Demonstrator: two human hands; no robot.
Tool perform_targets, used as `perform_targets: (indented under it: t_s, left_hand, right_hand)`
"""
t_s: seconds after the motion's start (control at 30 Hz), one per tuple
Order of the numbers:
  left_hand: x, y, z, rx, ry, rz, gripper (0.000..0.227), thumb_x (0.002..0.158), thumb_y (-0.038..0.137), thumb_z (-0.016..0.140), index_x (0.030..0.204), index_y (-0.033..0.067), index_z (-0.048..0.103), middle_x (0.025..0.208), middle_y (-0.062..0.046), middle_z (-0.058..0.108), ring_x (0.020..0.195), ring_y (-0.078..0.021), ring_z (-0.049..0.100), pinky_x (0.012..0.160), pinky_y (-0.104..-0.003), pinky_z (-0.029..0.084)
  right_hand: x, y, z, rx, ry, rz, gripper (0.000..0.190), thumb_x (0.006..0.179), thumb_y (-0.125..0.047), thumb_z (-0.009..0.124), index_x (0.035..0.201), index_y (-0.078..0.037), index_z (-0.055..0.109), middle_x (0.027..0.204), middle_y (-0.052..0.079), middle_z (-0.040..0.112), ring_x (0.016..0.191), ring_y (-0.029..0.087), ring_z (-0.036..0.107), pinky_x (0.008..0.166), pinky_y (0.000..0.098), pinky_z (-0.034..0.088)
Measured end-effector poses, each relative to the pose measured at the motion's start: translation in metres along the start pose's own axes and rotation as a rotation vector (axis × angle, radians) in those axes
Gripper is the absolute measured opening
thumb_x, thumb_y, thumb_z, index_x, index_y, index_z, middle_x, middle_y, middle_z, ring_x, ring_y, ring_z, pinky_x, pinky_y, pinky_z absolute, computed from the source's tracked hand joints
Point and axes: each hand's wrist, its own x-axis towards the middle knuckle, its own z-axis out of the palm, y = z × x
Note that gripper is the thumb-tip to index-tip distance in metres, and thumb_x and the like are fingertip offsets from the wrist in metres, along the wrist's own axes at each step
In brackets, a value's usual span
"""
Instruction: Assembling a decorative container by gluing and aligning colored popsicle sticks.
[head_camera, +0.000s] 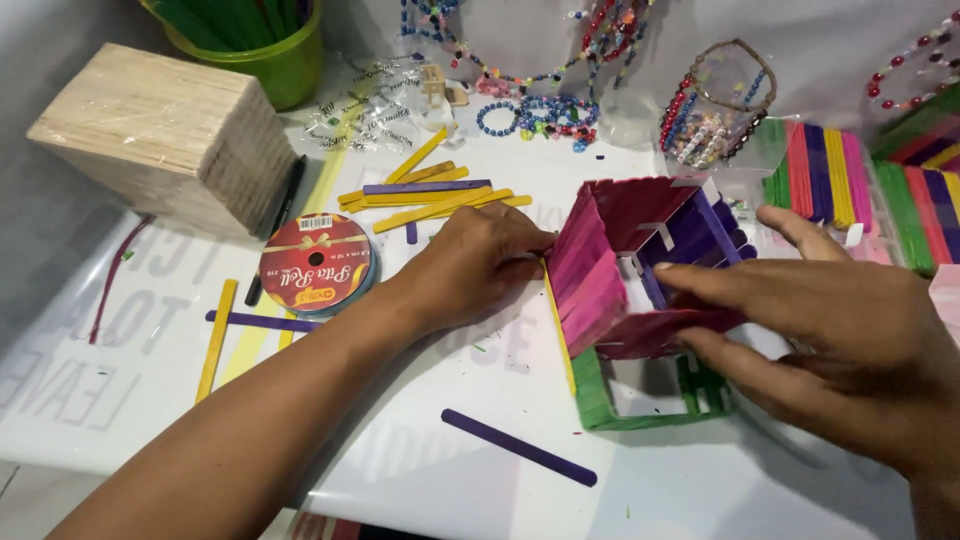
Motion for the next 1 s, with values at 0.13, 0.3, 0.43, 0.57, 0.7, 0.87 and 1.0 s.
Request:
perform_targets:
  t_s: [0.13, 0.3, 0.43, 0.57, 0.7, 0.87, 1.0]
  left_hand:
    - [0.001, 0.000, 0.002, -0.004, 0.019, -0.013, 0.033, 0.092, 0.001, 0.073, 0.124, 0.0041, 0.072, 0.100, -0.011, 0.079, 0.089, -0.0259, 0.072, 0.078, -0.036, 0.059]
    - [-0.002, -0.006, 0.004, 0.018, 0.061, -0.021, 0.031, 0.091, 0.004, 0.075, 0.122, 0.0039, 0.074, 0.098, -0.011, 0.079, 0.087, -0.0272, 0.070, 0.077, -0.037, 0.057]
    - [-0.001, -0.003, 0.004, 0.033, 0.070, -0.099, 0.031, 0.090, 0.007, 0.077, 0.121, 0.0082, 0.076, 0.098, -0.010, 0.078, 0.088, -0.0247, 0.069, 0.075, -0.035, 0.055]
    - [0.002, -0.002, 0.004, 0.055, 0.086, -0.066, 0.027, 0.090, 0.005, 0.078, 0.117, 0.0103, 0.078, 0.100, -0.008, 0.078, 0.090, -0.0249, 0.071, 0.076, -0.035, 0.057]
    - [0.004, 0.001, 0.004, 0.051, 0.083, -0.053, 0.028, 0.089, 0.004, 0.078, 0.116, 0.0109, 0.078, 0.101, -0.008, 0.078, 0.093, -0.0259, 0.073, 0.079, -0.036, 0.059]
    - [0.007, 0.003, 0.000, 0.055, 0.018, -0.073, 0.034, 0.089, -0.002, 0.072, 0.120, 0.0116, 0.076, 0.109, -0.010, 0.078, 0.100, -0.0277, 0.073, 0.083, -0.038, 0.059]
    - [0.005, 0.007, -0.006, 0.028, 0.002, -0.072, 0.048, 0.087, -0.003, 0.072, 0.132, 0.0116, 0.068, 0.113, -0.013, 0.077, 0.105, -0.0305, 0.071, 0.088, -0.040, 0.058]
  right_hand:
    - [-0.002, 0.025, -0.015, -0.086, -0.098, 0.044, 0.072, 0.063, -0.036, 0.084, 0.126, -0.007, 0.066, 0.125, 0.011, 0.072, 0.105, 0.025, 0.069, 0.124, 0.0672, 0.032]
    - [-0.023, 0.130, -0.017, 0.233, 0.066, 0.313, 0.093, 0.067, 0.038, 0.040, 0.155, 0.011, 0.030, 0.150, 0.034, 0.042, 0.136, 0.047, 0.051, 0.114, 0.0556, 0.045]
    - [0.017, 0.070, 0.002, 0.253, -0.259, 0.927, 0.099, 0.075, 0.020, 0.070, 0.159, -0.022, 0.039, 0.149, 0.009, 0.056, 0.123, 0.028, 0.063, 0.100, 0.0434, 0.059]
    - [-0.006, 0.106, 0.031, 0.509, -0.358, 0.724, 0.061, 0.062, 0.004, 0.088, 0.120, -0.013, 0.076, 0.114, 0.007, 0.085, 0.100, 0.021, 0.081, 0.087, 0.0380, 0.067]
    - [-0.022, 0.115, 0.048, 0.524, -0.243, 0.440, 0.053, 0.060, -0.004, 0.093, 0.110, -0.009, 0.078, 0.105, 0.006, 0.083, 0.089, 0.016, 0.082, 0.077, 0.0297, 0.068]
    - [-0.031, 0.117, 0.061, 0.540, -0.147, 0.216, 0.040, 0.065, -0.010, 0.094, 0.100, -0.007, 0.077, 0.099, 0.004, 0.077, 0.088, 0.012, 0.074, 0.078, 0.0263, 0.063]
    - [-0.034, 0.112, 0.059, 0.564, -0.159, 0.267, 0.043, 0.064, -0.013, 0.094, 0.103, -0.007, 0.078, 0.103, 0.005, 0.078, 0.092, 0.014, 0.075, 0.078, 0.0282, 0.063]
